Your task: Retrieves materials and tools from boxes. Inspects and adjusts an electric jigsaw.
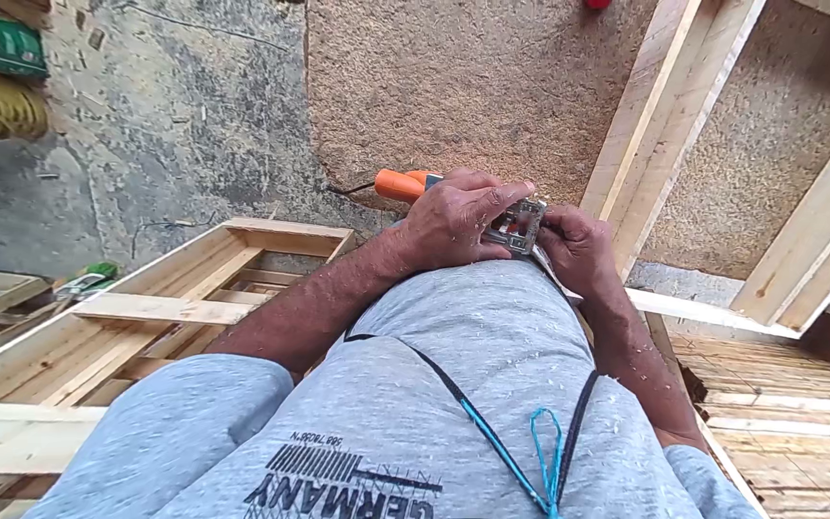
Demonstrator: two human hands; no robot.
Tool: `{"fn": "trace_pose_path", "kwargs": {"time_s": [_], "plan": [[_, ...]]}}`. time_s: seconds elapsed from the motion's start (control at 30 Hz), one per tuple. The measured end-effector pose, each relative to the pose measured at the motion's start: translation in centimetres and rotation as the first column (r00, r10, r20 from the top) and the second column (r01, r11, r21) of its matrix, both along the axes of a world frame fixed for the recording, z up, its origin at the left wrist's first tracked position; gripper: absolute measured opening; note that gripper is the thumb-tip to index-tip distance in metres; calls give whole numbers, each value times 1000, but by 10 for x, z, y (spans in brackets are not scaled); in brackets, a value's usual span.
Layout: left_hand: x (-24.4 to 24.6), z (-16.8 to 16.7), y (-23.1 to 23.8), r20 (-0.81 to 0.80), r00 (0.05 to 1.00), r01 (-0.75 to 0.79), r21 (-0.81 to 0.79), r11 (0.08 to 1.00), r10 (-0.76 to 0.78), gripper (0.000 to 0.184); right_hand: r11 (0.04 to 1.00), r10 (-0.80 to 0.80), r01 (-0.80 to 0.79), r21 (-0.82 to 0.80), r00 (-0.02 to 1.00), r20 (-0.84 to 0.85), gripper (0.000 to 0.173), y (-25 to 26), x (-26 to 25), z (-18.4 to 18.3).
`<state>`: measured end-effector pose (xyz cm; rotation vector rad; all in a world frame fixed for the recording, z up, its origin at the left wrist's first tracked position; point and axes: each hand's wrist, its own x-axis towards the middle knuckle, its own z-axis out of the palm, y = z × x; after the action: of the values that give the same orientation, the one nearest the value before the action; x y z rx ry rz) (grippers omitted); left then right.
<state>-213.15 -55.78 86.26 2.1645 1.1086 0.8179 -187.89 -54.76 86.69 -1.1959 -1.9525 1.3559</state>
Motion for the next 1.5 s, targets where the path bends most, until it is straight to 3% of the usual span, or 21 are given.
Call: {"fn": "trace_pose_path", "kwargs": {"time_s": [0.1, 0.2, 0.27, 0.43, 0.57, 0.7, 0.83, 1.0, 1.13, 1.27, 1.4, 1.5], "plan": [[0, -1, -1, 6, 1000, -4, 4, 1000, 4, 73, 998, 43, -44, 45, 999, 15, 17, 0, 4, -1], [0, -1, 0, 2, 1000, 1, 6, 1000, -1, 73, 988, -19, 21, 155, 1000, -13, 16, 1, 1, -7], [1, -1, 0, 10, 1000, 15, 7, 1000, -15, 73, 990, -60, 69, 127, 996, -68, 15, 2, 0, -10], [-1, -1, 0, 4, 1000, 8, 2, 1000, -8, 74, 985, -139, 130, -112, 987, -77, 12, -5, -7, -4], [0, 0, 4, 13, 999, 29, 10, 1000, -30, 73, 848, -318, 221, -482, 939, -128, 8, 1, -14, -3], [-1, 0, 4, 16, 1000, 23, 4, 1000, -23, 74, 798, -401, 242, -552, 897, -186, 7, -2, -12, -3], [-1, 0, 5, 26, 1000, 15, -11, 1000, -15, 73, 798, -460, 283, -532, 856, -235, 8, -6, -7, -4], [-1, -1, 6, 28, 1000, 10, -10, 1000, -10, 73, 935, -341, 300, -191, 909, -240, 11, -13, 5, -10], [-1, -2, 6, 28, 1000, 10, -2, 1000, -10, 74, 959, -272, 246, -142, 939, -211, 14, -19, 11, -9], [0, -2, 5, 20, 1000, 8, -8, 1000, -8, 74, 969, -239, 246, 17, 954, -178, 12, -20, 15, -17], [0, -1, 4, 12, 1000, 2, -9, 1000, -2, 74, 925, -366, 337, -176, 915, -172, 10, -16, 7, -14], [0, 0, 3, 12, 1000, 7, -10, 1000, -7, 74, 903, -375, 322, -284, 913, -159, 6, -9, -3, -9]]}}
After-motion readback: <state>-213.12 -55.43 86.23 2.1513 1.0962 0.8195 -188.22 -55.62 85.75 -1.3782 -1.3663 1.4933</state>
